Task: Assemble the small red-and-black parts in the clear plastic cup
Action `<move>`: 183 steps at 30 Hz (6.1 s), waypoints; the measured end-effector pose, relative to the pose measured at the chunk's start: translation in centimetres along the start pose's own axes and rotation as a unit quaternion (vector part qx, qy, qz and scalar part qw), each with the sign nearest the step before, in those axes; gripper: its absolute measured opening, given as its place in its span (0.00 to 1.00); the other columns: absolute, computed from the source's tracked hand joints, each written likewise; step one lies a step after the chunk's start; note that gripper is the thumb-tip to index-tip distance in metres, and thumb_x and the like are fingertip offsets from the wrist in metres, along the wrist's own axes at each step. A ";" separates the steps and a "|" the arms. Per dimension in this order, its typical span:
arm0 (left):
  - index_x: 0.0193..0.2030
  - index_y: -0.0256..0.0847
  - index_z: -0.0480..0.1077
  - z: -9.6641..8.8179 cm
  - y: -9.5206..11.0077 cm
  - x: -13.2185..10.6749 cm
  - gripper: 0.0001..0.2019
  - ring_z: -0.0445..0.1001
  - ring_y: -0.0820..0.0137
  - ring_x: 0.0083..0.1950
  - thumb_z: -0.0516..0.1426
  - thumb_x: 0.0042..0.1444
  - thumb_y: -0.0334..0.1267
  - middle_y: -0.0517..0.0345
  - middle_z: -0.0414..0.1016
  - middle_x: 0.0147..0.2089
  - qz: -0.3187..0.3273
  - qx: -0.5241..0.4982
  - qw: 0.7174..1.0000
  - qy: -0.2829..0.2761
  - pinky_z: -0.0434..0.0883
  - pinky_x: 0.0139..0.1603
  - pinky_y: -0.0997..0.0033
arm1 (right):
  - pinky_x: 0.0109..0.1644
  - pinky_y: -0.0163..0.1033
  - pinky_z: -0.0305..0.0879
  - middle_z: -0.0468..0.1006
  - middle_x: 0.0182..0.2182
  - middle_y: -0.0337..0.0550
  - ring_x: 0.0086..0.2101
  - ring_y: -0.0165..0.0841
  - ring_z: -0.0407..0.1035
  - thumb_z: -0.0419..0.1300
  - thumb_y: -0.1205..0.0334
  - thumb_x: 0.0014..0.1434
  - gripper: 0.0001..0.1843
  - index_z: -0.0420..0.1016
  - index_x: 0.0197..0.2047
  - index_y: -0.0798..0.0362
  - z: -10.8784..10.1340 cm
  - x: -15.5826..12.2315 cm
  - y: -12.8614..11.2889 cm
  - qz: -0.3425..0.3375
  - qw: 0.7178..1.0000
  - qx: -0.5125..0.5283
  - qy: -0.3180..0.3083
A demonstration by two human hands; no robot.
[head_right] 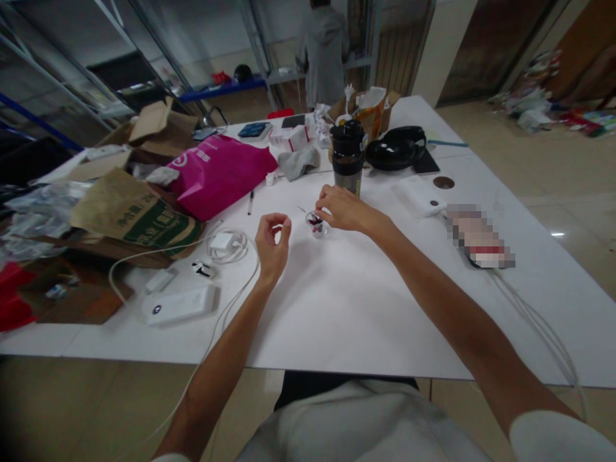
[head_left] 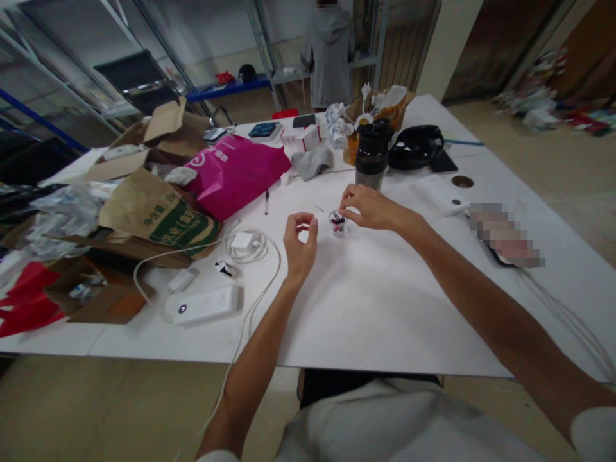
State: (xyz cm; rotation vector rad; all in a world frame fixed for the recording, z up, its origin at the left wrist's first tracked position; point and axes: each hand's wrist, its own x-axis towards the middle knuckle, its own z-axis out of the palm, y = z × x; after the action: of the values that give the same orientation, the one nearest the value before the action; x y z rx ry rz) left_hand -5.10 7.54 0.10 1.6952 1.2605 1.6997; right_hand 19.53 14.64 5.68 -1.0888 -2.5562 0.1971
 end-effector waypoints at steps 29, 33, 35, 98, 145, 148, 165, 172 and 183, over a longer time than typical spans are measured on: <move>0.50 0.47 0.74 0.1 0.6 0.1 0.14 0.82 0.64 0.51 0.65 0.76 0.55 0.53 0.82 0.50 0.008 -0.008 1.000 -0.009 0.78 0.53 0.62 | 0.70 0.58 0.68 0.84 0.56 0.52 0.59 0.50 0.77 0.72 0.48 0.70 0.11 0.91 0.46 0.46 2.0 0.9 0.7 0.013 0.988 0.153 0.015; 0.51 0.47 0.75 0.0 0.7 0.1 0.14 0.82 0.64 0.51 0.65 0.76 0.55 0.52 0.83 0.50 0.011 -0.011 1.000 -0.013 0.78 0.53 0.62 | 0.67 0.58 0.67 0.84 0.55 0.54 0.58 0.51 0.75 0.72 0.44 0.71 0.16 0.90 0.44 0.48 1.3 0.6 1.0 0.022 0.994 0.106 0.034; 0.51 0.47 0.75 0.0 0.8 0.0 0.14 0.82 0.64 0.51 0.65 0.77 0.55 0.52 0.83 0.50 0.012 -0.009 1.000 -0.016 0.78 0.53 0.61 | 0.63 0.58 0.66 0.84 0.55 0.56 0.56 0.53 0.74 0.70 0.41 0.73 0.20 0.90 0.43 0.49 0.9 0.4 0.9 0.033 0.996 0.071 0.033; 0.52 0.46 0.75 0.2 0.2 -0.3 0.12 0.82 0.64 0.52 0.63 0.78 0.53 0.52 0.83 0.52 0.009 0.023 0.998 -0.059 0.78 0.54 0.62 | 0.66 0.57 0.65 0.81 0.57 0.56 0.57 0.51 0.73 0.68 0.48 0.74 0.14 0.91 0.48 0.48 0.0 0.2 -0.9 -0.005 0.997 0.078 0.005; 0.54 0.47 0.74 0.3 0.8 -0.6 0.11 0.82 0.64 0.52 0.63 0.78 0.51 0.52 0.82 0.52 0.022 0.025 0.997 -0.073 0.79 0.54 0.61 | 0.61 0.56 0.62 0.83 0.58 0.60 0.58 0.54 0.70 0.61 0.69 0.72 0.13 0.90 0.47 0.53 0.0 0.4 -3.7 -0.001 0.997 -0.077 0.007; 0.54 0.47 0.73 0.3 0.9 -0.6 0.13 0.82 0.64 0.52 0.62 0.79 0.54 0.51 0.82 0.53 0.018 0.038 0.996 -0.077 0.80 0.54 0.61 | 0.61 0.56 0.63 0.83 0.58 0.58 0.57 0.53 0.70 0.63 0.68 0.71 0.12 0.90 0.47 0.51 0.6 0.5 -3.2 0.004 0.999 -0.053 0.008; 0.54 0.47 0.74 0.2 0.4 -0.6 0.11 0.82 0.63 0.53 0.63 0.78 0.51 0.51 0.83 0.53 0.024 0.027 0.997 -0.075 0.79 0.55 0.60 | 0.60 0.55 0.62 0.84 0.58 0.58 0.57 0.53 0.70 0.63 0.68 0.72 0.12 0.90 0.46 0.52 0.4 0.5 -3.2 0.002 0.998 -0.062 0.002; 0.71 0.46 0.70 2.4 -3.5 0.2 0.36 0.83 0.53 0.67 0.77 0.61 0.50 0.39 0.81 0.72 -0.042 0.007 0.980 -0.193 0.81 0.66 0.48 | 0.59 0.54 0.64 0.84 0.59 0.57 0.58 0.51 0.72 0.63 0.65 0.73 0.11 0.90 0.49 0.52 0.3 0.5 -2.3 0.008 0.999 -0.031 -0.018; 0.62 0.46 0.77 3.0 -4.1 -0.1 0.26 0.86 0.57 0.57 0.77 0.60 0.44 0.48 0.88 0.60 -0.043 0.022 0.969 -0.241 0.81 0.65 0.48 | 0.61 0.56 0.64 0.85 0.57 0.58 0.59 0.54 0.72 0.65 0.66 0.72 0.10 0.91 0.46 0.53 -0.8 0.3 -3.1 0.009 0.998 -0.056 -0.030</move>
State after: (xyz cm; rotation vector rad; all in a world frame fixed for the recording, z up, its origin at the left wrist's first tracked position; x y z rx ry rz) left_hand -3.47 10.37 -3.79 1.8961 1.1212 1.1171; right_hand 17.57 12.71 7.31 -1.1647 -2.6395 0.0932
